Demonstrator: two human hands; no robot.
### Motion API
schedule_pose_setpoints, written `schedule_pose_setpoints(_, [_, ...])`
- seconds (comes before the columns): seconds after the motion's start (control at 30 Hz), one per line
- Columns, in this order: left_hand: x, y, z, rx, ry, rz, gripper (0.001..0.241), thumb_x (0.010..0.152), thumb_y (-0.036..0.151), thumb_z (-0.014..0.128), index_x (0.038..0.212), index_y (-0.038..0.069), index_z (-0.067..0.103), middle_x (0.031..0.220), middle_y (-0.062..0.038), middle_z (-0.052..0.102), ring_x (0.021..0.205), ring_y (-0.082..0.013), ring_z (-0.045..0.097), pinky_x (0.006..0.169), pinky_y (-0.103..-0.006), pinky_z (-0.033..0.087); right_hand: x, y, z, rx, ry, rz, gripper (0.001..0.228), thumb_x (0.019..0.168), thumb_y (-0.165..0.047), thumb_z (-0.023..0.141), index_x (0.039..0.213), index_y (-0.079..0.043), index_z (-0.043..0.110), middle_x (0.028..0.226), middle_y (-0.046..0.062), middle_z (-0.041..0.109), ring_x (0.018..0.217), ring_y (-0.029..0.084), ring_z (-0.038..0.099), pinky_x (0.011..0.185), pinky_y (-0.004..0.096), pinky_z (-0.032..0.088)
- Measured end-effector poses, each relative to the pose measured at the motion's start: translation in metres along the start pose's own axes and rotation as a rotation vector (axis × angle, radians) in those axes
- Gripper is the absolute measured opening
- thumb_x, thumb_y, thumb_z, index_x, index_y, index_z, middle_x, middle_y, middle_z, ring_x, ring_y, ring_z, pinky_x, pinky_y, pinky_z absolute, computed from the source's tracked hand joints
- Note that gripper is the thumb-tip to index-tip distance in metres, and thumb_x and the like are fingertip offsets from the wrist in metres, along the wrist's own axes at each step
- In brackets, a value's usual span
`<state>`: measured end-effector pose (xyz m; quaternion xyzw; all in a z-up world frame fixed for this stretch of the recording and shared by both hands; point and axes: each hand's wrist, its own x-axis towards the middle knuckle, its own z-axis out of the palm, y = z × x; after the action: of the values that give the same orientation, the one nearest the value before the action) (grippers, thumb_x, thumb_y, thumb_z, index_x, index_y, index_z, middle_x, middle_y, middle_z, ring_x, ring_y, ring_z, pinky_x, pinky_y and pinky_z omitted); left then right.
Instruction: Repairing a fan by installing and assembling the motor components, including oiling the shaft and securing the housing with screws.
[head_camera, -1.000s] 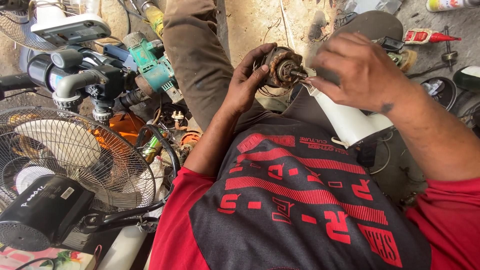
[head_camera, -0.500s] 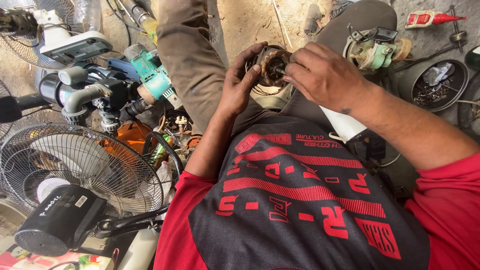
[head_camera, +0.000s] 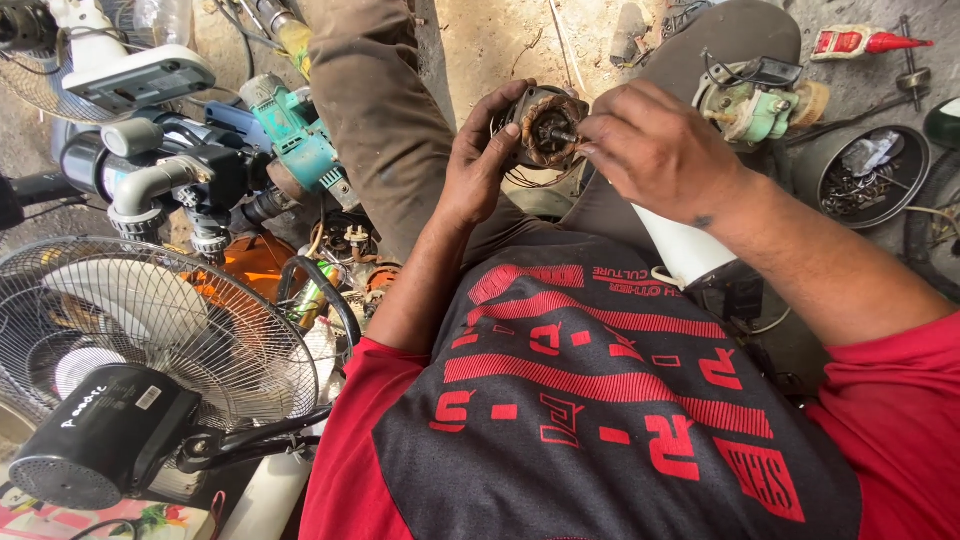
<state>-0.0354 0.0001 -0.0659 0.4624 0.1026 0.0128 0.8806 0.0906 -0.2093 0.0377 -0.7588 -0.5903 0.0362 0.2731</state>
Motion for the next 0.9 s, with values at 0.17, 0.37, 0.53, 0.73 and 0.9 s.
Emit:
schedule_pose_setpoints(0.17, [-0.001,-0.022,-0.018,-0.210,0.065,-0.080,0.042,0.107,0.015,0.065,0.148,0.009,0.055,0.153,-0.013,0.054,0.136,-0.0260,0.056,0.105,-0.0420,0.057,-0.006,0.004,-0.008,0.070,0.031,0.179,0.020,0.096,0.014,0.080,0.114,0.014,0.072,0.106,0.025,0.066,0.096,0.035,0.067,0.087,0.040,0.063])
schedule_pose_setpoints(0.37, [0.003,-0.040,-0.034,-0.311,0.021,-0.069,0.043,0.107,0.011,0.067,0.149,0.007,0.056,0.154,-0.014,0.054,0.140,-0.0281,0.053,0.113,-0.0454,0.054,-0.002,-0.002,-0.012,0.103,0.022,0.248,0.012,0.104,0.014,0.076,0.116,0.013,0.072,0.106,0.025,0.071,0.095,0.037,0.070,0.083,0.046,0.060])
schedule_pose_setpoints(0.53, [0.005,-0.038,-0.036,-0.325,-0.002,-0.070,0.045,0.108,0.011,0.068,0.150,0.004,0.055,0.154,-0.014,0.054,0.142,-0.0268,0.054,0.116,-0.0429,0.051,-0.001,-0.001,-0.012,0.177,-0.037,0.338,0.009,0.108,0.011,0.073,0.117,0.009,0.073,0.107,0.022,0.075,0.093,0.034,0.073,0.080,0.043,0.060])
schedule_pose_setpoints(0.73, [0.006,-0.020,-0.032,-0.056,-0.021,-0.030,0.044,0.109,0.022,0.068,0.150,0.009,0.056,0.157,-0.011,0.053,0.148,-0.0244,0.048,0.122,-0.0410,0.047,0.008,0.003,-0.016,0.222,-0.109,0.329,0.011,0.106,0.010,0.070,0.117,0.007,0.072,0.105,0.021,0.074,0.089,0.033,0.071,0.078,0.043,0.059])
schedule_pose_setpoints(0.9, [0.005,0.015,-0.010,0.165,-0.052,-0.010,0.046,0.110,0.028,0.066,0.151,0.013,0.052,0.158,-0.013,0.052,0.150,-0.0273,0.048,0.123,-0.0438,0.049,0.011,0.001,-0.017,0.261,-0.170,0.234,0.024,0.101,-0.003,0.079,0.120,0.009,0.071,0.107,0.023,0.071,0.097,0.036,0.070,0.087,0.045,0.060])
